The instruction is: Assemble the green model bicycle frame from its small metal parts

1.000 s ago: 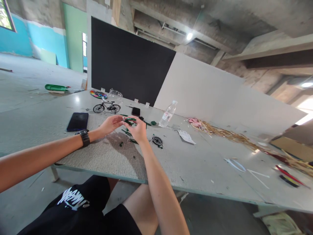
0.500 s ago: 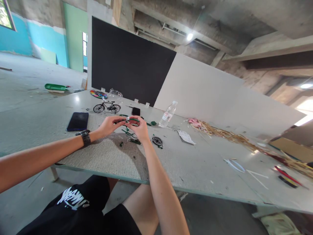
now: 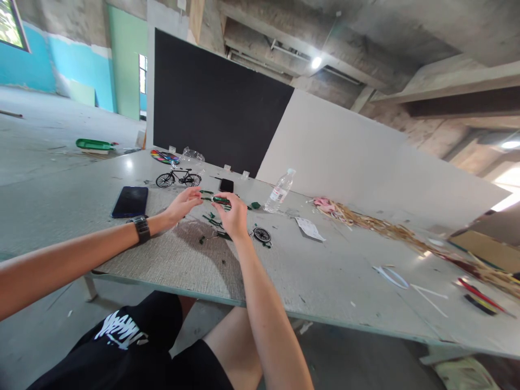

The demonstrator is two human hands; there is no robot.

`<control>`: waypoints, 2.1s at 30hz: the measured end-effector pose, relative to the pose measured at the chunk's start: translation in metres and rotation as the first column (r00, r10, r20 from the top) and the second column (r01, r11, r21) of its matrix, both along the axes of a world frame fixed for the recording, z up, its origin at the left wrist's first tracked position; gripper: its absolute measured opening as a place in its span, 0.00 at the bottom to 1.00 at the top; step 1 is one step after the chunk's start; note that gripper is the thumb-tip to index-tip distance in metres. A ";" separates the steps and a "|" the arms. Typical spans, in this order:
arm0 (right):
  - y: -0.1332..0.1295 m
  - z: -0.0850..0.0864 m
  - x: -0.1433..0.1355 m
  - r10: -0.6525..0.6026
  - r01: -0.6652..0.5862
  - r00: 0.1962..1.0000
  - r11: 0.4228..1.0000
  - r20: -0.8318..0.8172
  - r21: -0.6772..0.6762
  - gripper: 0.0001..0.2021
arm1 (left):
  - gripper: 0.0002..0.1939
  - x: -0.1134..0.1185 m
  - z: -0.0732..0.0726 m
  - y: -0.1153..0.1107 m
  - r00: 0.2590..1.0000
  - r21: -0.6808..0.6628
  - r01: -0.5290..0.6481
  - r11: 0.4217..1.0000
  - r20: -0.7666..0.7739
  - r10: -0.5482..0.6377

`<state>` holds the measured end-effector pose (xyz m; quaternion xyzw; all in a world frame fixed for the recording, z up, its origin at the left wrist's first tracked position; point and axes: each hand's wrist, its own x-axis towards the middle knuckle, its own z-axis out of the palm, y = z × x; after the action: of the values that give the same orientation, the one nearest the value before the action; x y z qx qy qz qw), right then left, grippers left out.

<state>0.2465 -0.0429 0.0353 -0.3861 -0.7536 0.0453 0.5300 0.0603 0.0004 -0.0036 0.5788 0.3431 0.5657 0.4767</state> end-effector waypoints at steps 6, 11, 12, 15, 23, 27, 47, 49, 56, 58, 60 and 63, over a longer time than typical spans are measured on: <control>0.000 -0.003 -0.002 0.041 -0.047 0.983 0.998 0.177 0.029 0.06 | 0.21 -0.002 0.008 -0.012 0.939 -0.211 0.330 0.920 0.174 -0.297; 0.003 -0.005 -0.003 0.098 -0.097 0.955 0.995 0.282 -0.017 0.18 | 0.21 -0.005 0.010 -0.011 0.920 -0.256 0.315 0.914 0.318 -0.228; 0.004 -0.005 -0.002 0.094 -0.091 0.949 0.996 0.300 -0.024 0.20 | 0.23 -0.006 0.009 -0.010 0.922 -0.264 0.294 0.919 0.330 -0.200; 0.004 -0.002 0.003 0.076 -0.065 0.942 0.997 0.326 -0.043 0.22 | 0.24 -0.005 0.006 -0.007 0.928 -0.273 0.229 0.934 0.352 -0.125; 0.013 0.001 0.041 -0.130 0.184 0.931 0.974 0.342 -0.130 0.11 | 0.17 -0.006 0.005 -0.003 0.942 -0.251 0.123 0.960 0.335 -0.033; 0.018 -0.005 0.056 -0.182 0.291 0.888 0.934 0.423 -0.210 0.08 | 0.16 -0.005 0.004 -0.003 0.951 -0.260 0.094 0.961 0.308 -0.010; 0.003 0.005 0.039 -0.011 0.383 0.796 0.783 0.605 -0.490 0.03 | 0.18 -0.001 0.004 -0.004 0.966 -0.294 0.055 0.954 0.259 0.024; 0.003 0.004 0.040 -0.003 0.378 0.797 0.782 0.604 -0.495 0.03 | 0.16 -0.001 0.004 -0.005 0.967 -0.292 0.054 0.955 0.254 0.022; 0.007 0.001 0.042 0.009 0.362 0.805 0.785 0.593 -0.502 0.04 | 0.12 -0.002 0.005 -0.006 0.974 -0.280 0.049 0.959 0.227 0.017; 0.008 0.000 0.043 0.019 0.351 0.809 0.786 0.587 -0.509 0.04 | 0.12 -0.002 0.005 -0.006 0.975 -0.275 0.054 0.960 0.221 0.008; 0.008 -0.001 0.043 0.026 0.343 0.813 0.786 0.582 -0.514 0.04 | 0.13 -0.002 0.005 -0.006 0.977 -0.270 0.056 0.961 0.213 0.002; 0.009 -0.002 0.044 0.037 0.332 0.817 0.786 0.576 -0.521 0.05 | 0.14 -0.002 0.005 -0.006 0.980 -0.265 0.053 0.963 0.199 0.001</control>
<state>0.2906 -0.0340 0.0336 -0.5900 -0.7859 0.1233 0.1383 0.0583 -0.0057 0.0011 0.4543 0.3600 0.5621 0.5899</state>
